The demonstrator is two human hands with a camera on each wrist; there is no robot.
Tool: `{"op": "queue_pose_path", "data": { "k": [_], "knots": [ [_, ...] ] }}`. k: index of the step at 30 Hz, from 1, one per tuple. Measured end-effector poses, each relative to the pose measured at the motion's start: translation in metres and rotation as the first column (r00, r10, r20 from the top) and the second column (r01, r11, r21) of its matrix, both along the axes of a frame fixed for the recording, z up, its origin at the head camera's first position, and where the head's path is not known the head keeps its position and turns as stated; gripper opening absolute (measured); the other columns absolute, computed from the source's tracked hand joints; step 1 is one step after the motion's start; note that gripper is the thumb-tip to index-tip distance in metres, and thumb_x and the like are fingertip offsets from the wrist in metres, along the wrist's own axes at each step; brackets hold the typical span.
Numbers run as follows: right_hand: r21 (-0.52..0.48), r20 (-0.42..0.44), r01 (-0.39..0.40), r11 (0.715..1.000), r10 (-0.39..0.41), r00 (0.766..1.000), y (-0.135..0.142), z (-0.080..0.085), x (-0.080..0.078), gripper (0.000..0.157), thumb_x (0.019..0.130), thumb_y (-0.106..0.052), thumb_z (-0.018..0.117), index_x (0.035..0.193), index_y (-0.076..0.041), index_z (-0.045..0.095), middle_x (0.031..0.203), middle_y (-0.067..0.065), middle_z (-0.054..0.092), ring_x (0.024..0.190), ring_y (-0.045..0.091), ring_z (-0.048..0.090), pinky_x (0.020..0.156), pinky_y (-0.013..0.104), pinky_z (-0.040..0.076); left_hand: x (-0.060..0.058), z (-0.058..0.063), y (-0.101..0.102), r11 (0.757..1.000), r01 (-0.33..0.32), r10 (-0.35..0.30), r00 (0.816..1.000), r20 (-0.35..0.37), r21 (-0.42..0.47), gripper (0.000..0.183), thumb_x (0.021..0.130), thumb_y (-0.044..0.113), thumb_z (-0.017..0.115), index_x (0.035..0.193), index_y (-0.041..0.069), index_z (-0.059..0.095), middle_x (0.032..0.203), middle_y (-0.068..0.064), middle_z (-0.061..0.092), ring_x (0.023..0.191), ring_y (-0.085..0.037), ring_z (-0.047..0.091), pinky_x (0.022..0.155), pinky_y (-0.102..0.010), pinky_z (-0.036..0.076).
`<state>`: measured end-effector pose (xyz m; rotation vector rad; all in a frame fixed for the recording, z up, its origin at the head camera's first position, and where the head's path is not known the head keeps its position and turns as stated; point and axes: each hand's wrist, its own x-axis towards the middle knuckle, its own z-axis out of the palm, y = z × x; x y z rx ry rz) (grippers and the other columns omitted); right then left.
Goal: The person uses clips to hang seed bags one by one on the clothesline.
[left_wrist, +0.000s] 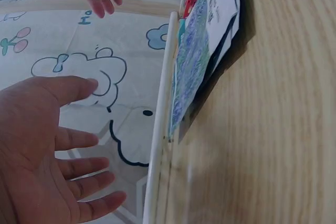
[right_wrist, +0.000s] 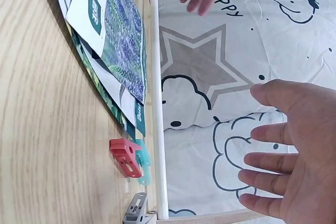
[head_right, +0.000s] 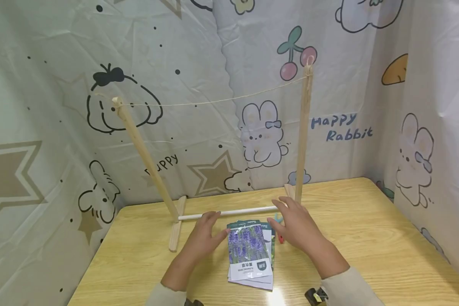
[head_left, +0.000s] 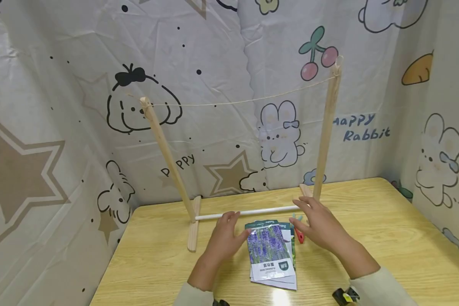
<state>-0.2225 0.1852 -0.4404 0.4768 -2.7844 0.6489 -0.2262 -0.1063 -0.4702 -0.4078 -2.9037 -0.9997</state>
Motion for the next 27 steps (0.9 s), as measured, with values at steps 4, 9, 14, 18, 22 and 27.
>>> {"op": "queue_pose_path", "data": {
  "k": [4,9,14,18,22,27],
  "knots": [
    [-0.012,0.002,-0.009,1.0,0.009,1.0,0.001,-0.005,-0.001,0.053,0.097,-0.032,0.069,0.141,-0.005,0.056,0.14,0.021,0.055,0.127,0.047,0.054,0.102,0.065,0.045,0.0,-0.003,0.002,1.0,0.005,-0.006,1.0,0.017,0.011,0.064,0.098,0.037,0.065,0.149,0.004,0.047,0.149,-0.018,0.046,0.138,-0.039,0.047,0.109,-0.056,0.044],
    [-0.016,0.021,-0.017,1.0,0.018,1.0,0.002,-0.01,0.0,0.051,0.097,-0.031,0.068,0.138,-0.003,0.058,0.137,0.021,0.056,0.123,0.045,0.057,0.101,0.062,0.047,0.0,-0.008,0.005,1.0,-0.006,0.005,0.999,0.034,0.03,0.057,0.098,0.032,0.066,0.143,0.0,0.053,0.14,-0.018,0.052,0.133,-0.038,0.05,0.108,-0.054,0.045],
    [-0.025,0.046,-0.007,1.0,0.009,0.999,0.003,-0.014,0.001,0.049,0.096,-0.028,0.069,0.136,-0.002,0.06,0.133,0.021,0.058,0.12,0.045,0.059,0.099,0.061,0.049,0.0,-0.013,0.008,0.999,0.004,-0.006,0.999,0.049,0.04,0.053,0.096,0.027,0.067,0.14,-0.001,0.056,0.133,-0.017,0.055,0.127,-0.037,0.054,0.103,-0.053,0.049],
    [-0.029,0.064,0.004,1.0,-0.002,0.998,0.003,-0.017,0.001,0.046,0.096,-0.028,0.07,0.135,-0.004,0.061,0.131,0.02,0.06,0.119,0.044,0.061,0.099,0.06,0.05,0.0,-0.016,0.011,0.998,0.034,-0.038,0.996,0.081,0.045,0.052,0.096,0.025,0.068,0.14,0.0,0.056,0.134,-0.016,0.055,0.126,-0.036,0.054,0.1,-0.053,0.05],
    [-0.044,0.082,0.004,0.999,0.0,0.997,0.002,-0.022,0.001,0.045,0.097,-0.028,0.069,0.135,-0.005,0.061,0.133,0.021,0.059,0.121,0.045,0.06,0.099,0.06,0.05,-0.001,-0.017,0.013,0.996,0.067,-0.073,0.99,0.118,0.052,0.053,0.095,0.024,0.069,0.141,0.001,0.056,0.135,-0.016,0.055,0.126,-0.036,0.054,0.099,-0.053,0.051],
    [-0.026,0.104,0.007,1.0,-0.005,0.995,0.003,-0.03,0.0,0.044,0.097,-0.027,0.068,0.133,-0.002,0.062,0.13,0.019,0.06,0.119,0.045,0.061,0.095,0.059,0.052,0.0,-0.017,0.017,0.994,0.112,-0.112,0.986,0.125,0.009,0.051,0.095,0.025,0.07,0.14,0.002,0.058,0.14,-0.014,0.054,0.13,-0.036,0.052,0.101,-0.051,0.05]
  ]
}}
